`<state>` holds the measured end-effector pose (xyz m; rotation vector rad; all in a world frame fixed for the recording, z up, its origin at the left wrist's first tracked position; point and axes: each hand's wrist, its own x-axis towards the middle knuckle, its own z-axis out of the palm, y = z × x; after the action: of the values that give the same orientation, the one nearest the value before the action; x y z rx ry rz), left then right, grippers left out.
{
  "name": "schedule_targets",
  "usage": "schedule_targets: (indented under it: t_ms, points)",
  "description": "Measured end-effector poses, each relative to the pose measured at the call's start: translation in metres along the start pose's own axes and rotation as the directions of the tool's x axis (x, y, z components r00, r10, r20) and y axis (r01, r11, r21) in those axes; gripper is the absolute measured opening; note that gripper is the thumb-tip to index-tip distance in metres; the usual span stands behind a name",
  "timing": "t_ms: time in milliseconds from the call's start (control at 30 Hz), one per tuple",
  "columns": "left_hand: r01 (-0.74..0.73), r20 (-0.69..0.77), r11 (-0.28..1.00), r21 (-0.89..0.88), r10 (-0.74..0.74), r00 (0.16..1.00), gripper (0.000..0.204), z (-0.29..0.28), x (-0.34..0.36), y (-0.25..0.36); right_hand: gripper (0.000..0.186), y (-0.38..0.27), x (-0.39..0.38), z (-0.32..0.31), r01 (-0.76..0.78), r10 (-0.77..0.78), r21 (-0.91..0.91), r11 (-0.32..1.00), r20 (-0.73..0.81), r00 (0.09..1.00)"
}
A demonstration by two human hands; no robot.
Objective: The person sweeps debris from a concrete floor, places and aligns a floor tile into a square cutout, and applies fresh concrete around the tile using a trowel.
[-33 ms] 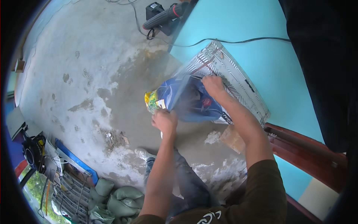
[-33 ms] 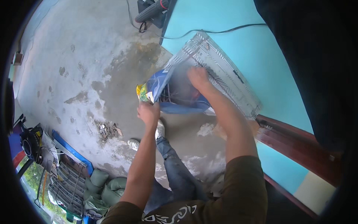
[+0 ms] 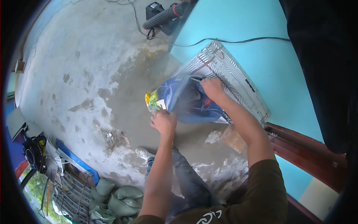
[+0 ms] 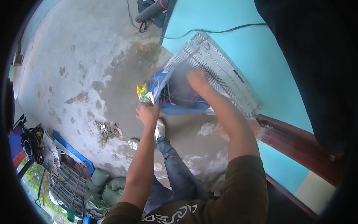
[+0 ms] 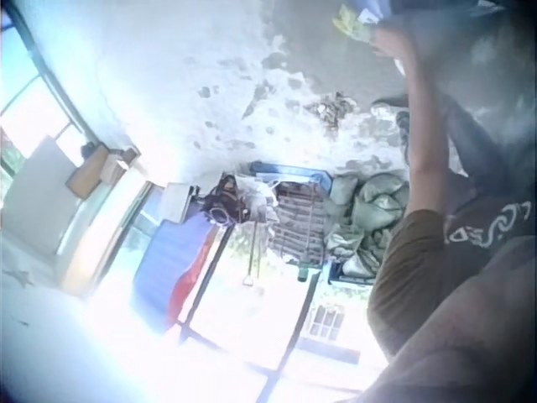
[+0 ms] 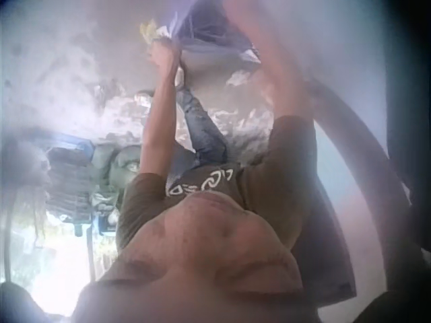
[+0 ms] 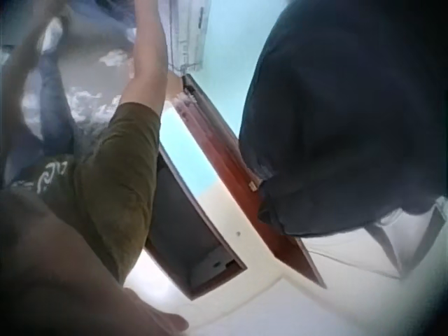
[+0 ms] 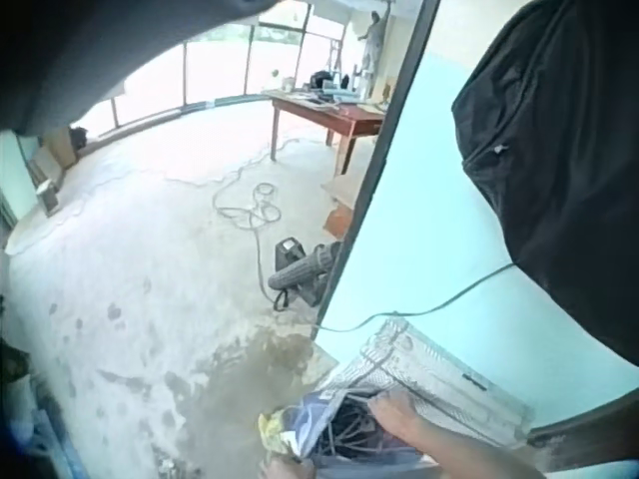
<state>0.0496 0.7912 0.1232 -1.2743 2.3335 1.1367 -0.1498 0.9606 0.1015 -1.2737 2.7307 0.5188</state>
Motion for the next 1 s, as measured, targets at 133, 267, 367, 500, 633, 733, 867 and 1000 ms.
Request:
schedule_targets:
  t_ms: [133, 267, 367, 500, 633, 733, 867, 1000]
  points:
    - [-0.063, -0.179, 0.994, 0.091, 0.079, 0.981, 0.026, -0.007, -0.004, 0.015, 0.024, -0.029, -0.034, -0.029, 0.049, -0.066, 0.284, 0.958, 0.053, 0.996]
    - [-0.176, -0.171, 0.978, 0.116, 0.194, 0.966, 0.046, 0.0, -0.012, 0.051, 0.025, -0.011, -0.079, -0.037, -0.355, 0.327, 0.389, 0.85, 0.137, 0.935]
    - [-0.184, -0.138, 0.976, 0.117, 0.199, 0.97, 0.049, -0.007, -0.002, 0.064, 0.026, 0.001, -0.086, 0.001, -0.425, 0.377, 0.37, 0.826, 0.198, 0.905]
    - [-0.163, -0.091, 0.979, 0.123, 0.175, 0.98, 0.05, -0.012, 0.015, 0.067, 0.035, 0.017, -0.074, 0.057, -0.638, 0.337, 0.537, 0.553, 0.556, 0.76]
    - [-0.112, -0.128, 0.97, 0.215, 0.142, 0.982, 0.047, -0.019, 0.027, 0.045, 0.041, 0.006, -0.067, 0.066, -0.622, 0.377, 0.573, 0.534, 0.497, 0.782]
    - [-0.066, 0.185, 0.947, 0.313, 0.007, 0.983, 0.041, -0.036, 0.038, 0.022, 0.042, 0.0, -0.06, 0.036, -0.531, 0.327, 0.617, 0.581, 0.421, 0.846]
    - [-0.14, 0.194, 0.937, 0.321, 0.08, 0.978, 0.037, -0.065, 0.049, 0.005, 0.042, -0.002, -0.046, -0.016, -0.342, 0.247, 0.62, 0.706, 0.237, 0.94]
    - [-0.133, 0.211, 0.982, 0.133, 0.104, 0.972, 0.033, -0.115, 0.049, 0.005, 0.044, 0.013, -0.036, -0.065, -0.332, 0.187, 0.657, 0.677, 0.284, 0.941]
